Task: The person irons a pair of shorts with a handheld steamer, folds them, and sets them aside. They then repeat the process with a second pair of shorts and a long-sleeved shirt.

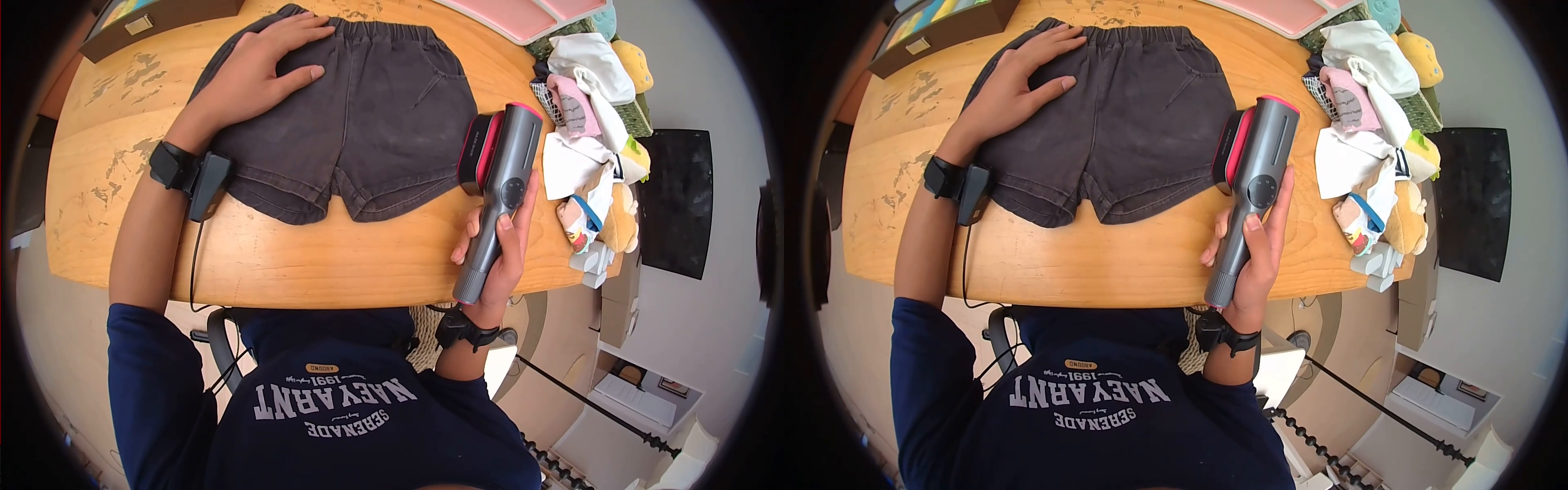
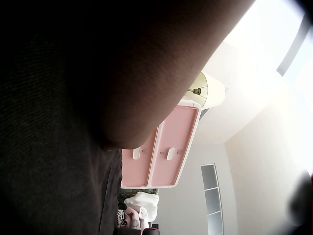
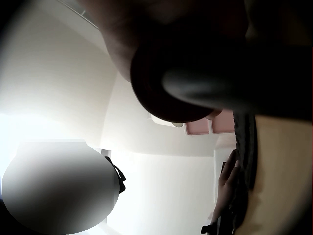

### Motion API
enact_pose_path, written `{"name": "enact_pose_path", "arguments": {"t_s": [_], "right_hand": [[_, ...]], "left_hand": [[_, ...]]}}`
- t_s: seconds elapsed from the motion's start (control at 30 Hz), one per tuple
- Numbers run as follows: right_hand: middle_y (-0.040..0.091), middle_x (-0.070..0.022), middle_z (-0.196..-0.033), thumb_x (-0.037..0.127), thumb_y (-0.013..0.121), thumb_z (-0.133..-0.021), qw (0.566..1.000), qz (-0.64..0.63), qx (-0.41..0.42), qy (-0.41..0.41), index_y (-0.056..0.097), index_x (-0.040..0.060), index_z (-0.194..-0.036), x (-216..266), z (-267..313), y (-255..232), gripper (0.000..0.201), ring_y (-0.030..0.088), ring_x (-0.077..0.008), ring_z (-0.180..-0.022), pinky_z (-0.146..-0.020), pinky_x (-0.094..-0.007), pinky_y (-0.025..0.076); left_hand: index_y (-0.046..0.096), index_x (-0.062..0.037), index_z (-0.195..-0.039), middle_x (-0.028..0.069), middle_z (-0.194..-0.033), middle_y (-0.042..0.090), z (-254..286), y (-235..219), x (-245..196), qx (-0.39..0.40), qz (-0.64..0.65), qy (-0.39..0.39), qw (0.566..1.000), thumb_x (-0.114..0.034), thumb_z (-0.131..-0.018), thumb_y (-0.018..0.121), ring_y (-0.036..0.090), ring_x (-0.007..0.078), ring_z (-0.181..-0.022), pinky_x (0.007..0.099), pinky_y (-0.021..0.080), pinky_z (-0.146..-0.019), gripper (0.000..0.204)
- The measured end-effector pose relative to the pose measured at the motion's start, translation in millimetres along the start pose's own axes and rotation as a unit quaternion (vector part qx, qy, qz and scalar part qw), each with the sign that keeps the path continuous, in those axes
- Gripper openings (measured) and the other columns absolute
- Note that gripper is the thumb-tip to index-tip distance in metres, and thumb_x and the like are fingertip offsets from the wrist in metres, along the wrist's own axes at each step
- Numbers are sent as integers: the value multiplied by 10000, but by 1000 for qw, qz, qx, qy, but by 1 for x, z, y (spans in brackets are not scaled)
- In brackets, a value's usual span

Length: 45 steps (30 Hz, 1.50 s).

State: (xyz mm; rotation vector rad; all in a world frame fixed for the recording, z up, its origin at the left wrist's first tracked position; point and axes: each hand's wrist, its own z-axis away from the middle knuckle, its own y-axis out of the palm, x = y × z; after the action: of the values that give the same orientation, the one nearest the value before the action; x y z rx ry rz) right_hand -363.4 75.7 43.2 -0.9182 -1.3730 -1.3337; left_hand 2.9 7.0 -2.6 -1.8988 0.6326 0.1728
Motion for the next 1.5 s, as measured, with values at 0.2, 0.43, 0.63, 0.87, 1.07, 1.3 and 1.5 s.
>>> {"name": "enact_pose_path", "arguments": {"t_s": [0.2,0.43,0.63,0.87,1.07,1.3,1.5], "right_hand": [[579,-192,-887,225,472,-983,997,-75,17,-4,-8,208,-1645,-15,13,16,817,610,-211,-551,-470,-290,533],[513,-251,-1326,100,503,-940,989,-117,84,21,-243,226,-1597,-30,25,79,1002,676,-284,-999,-883,-387,558],[-108,-352,-1623,71,485,-942,962,-21,265,-58,-363,-33,-1488,-35,25,94,1014,50,-419,-1541,-1233,-420,126],[193,-385,-1584,79,543,-944,872,90,481,-11,-393,15,-1483,-6,-8,86,1082,402,-386,-1423,-1146,-407,337],[746,-74,-756,233,650,-941,778,420,441,-152,604,-18,-1358,57,-66,61,489,683,-267,-602,-691,-357,552],[670,-105,-1095,179,748,-829,762,495,274,-315,678,45,-1269,-12,-116,17,465,629,-274,-999,-859,-369,519],[620,-92,-1029,217,829,-753,754,517,265,-308,635,68,-1107,-20,-120,13,430,586,-310,-1033,-887,-426,492]], "left_hand": [[660,-95,-1282,69,-1457,577,-2,-8,-30,-61,-21,36,997,-216,-949,687,514,263,-1362,406,360,-1098,355],[732,-12,-877,155,-806,668,23,-18,-133,120,198,-116,966,-342,-940,696,635,295,-729,391,465,-668,338],[668,-29,-940,19,-746,610,66,-15,-171,57,510,-365,777,-361,-1029,609,563,96,-688,260,416,-614,349],[506,9,-1405,203,-1086,697,80,-25,-190,-91,662,-453,591,-321,-1049,467,703,255,-969,360,591,-843,487],[538,-4,-1289,164,-927,681,86,-17,-202,-148,639,-447,608,-283,-1023,549,683,222,-746,313,566,-684,386],[498,-34,-1199,107,-693,596,96,-19,-224,-61,458,-454,761,-292,-961,641,556,135,-463,223,479,-434,378],[455,-72,-1085,111,-748,617,92,-31,-222,-32,508,-477,717,-214,-968,649,621,142,-567,237,516,-478,268]]}}
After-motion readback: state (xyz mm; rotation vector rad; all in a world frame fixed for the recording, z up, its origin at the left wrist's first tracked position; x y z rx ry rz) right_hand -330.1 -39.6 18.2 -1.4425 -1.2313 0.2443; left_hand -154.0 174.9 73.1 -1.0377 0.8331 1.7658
